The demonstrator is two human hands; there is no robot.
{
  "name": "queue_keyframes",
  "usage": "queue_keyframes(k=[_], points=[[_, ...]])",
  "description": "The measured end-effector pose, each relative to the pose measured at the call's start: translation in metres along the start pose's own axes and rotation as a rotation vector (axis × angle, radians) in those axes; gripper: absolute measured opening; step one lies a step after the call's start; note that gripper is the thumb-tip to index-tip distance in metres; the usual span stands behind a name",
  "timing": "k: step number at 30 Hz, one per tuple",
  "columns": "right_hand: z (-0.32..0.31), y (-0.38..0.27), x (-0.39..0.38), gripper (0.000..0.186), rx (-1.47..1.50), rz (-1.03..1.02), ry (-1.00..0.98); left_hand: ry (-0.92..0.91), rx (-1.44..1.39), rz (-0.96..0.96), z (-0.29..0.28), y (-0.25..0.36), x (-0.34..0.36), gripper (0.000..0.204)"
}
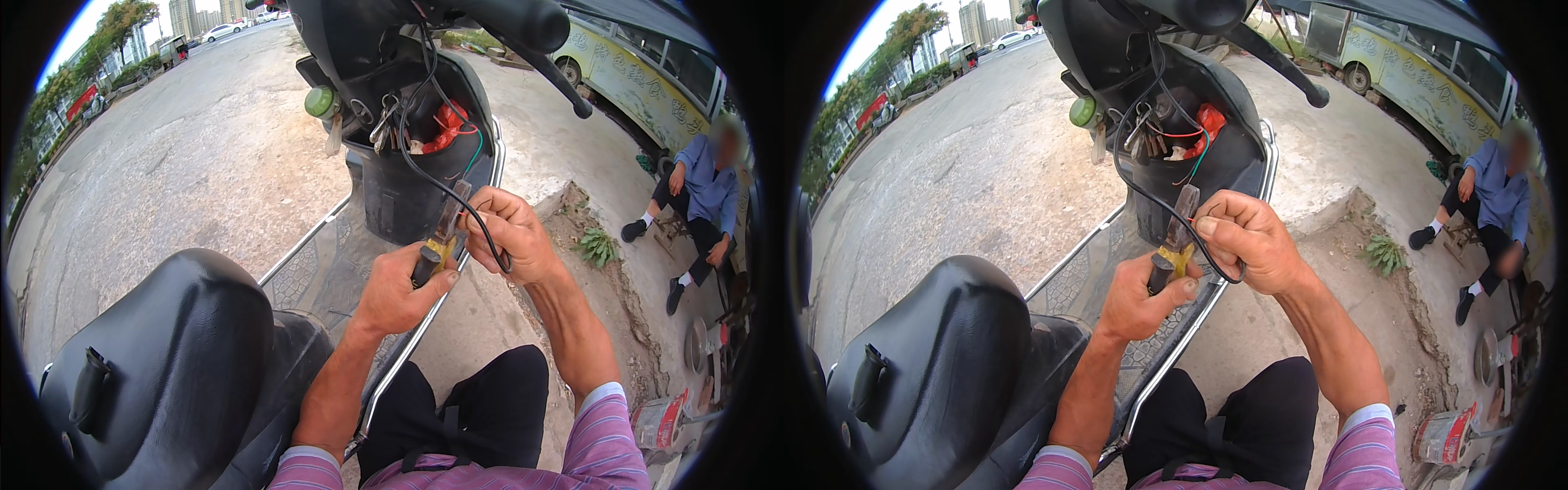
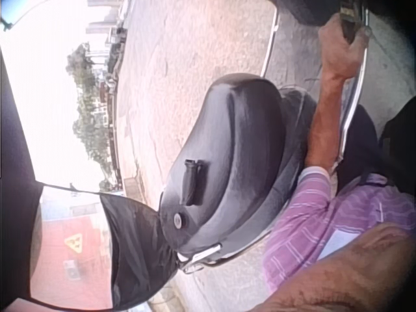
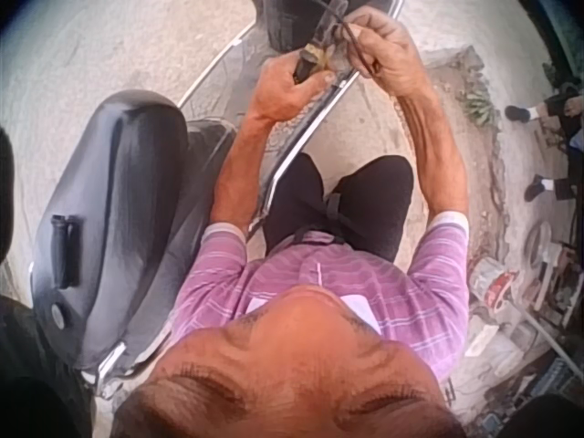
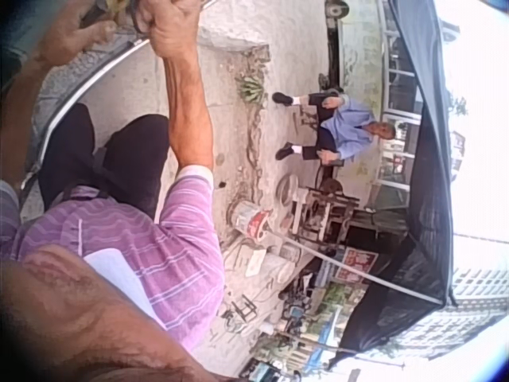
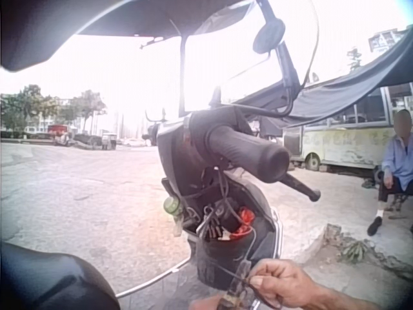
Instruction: The person repairs the scooter's electrical wiring by stripping a black wire with pliers, twisting it with a red wire, and wrapping the joint with electrical tape. The scooter is parked on a sidewalk with a seated bystander nearby.
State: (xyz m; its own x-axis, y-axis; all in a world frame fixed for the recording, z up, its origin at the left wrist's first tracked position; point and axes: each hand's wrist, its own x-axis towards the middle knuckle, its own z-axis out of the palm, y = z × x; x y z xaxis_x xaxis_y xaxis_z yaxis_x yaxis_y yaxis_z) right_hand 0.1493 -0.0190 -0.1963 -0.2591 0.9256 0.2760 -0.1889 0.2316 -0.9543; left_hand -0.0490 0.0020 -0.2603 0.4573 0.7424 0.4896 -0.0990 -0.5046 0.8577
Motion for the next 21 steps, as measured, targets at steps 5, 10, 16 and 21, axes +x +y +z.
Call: queue_keyframes(k=[5, 10, 16, 21], points=[[-0.002, 0.007, 0.001, 0.018, 0.132, 0.002, -0.034, -0.088, -0.205, -0.103, -0.001, -0.007, -0.002, 0.019], [0.0, 0.006, -0.001, 0.018, 0.205, 0.01, -0.059, -0.149, -0.338, -0.133, -0.001, -0.01, -0.002, 0.025], [-0.004, -0.002, -0.004, 0.017, -0.013, 0.032, -0.003, -0.154, -0.23, -0.134, -0.004, -0.016, -0.001, 0.029], [-0.001, -0.003, -0.005, 0.022, -0.122, -0.003, 0.06, -0.122, -0.096, -0.086, -0.007, -0.017, 0.0, 0.031]])
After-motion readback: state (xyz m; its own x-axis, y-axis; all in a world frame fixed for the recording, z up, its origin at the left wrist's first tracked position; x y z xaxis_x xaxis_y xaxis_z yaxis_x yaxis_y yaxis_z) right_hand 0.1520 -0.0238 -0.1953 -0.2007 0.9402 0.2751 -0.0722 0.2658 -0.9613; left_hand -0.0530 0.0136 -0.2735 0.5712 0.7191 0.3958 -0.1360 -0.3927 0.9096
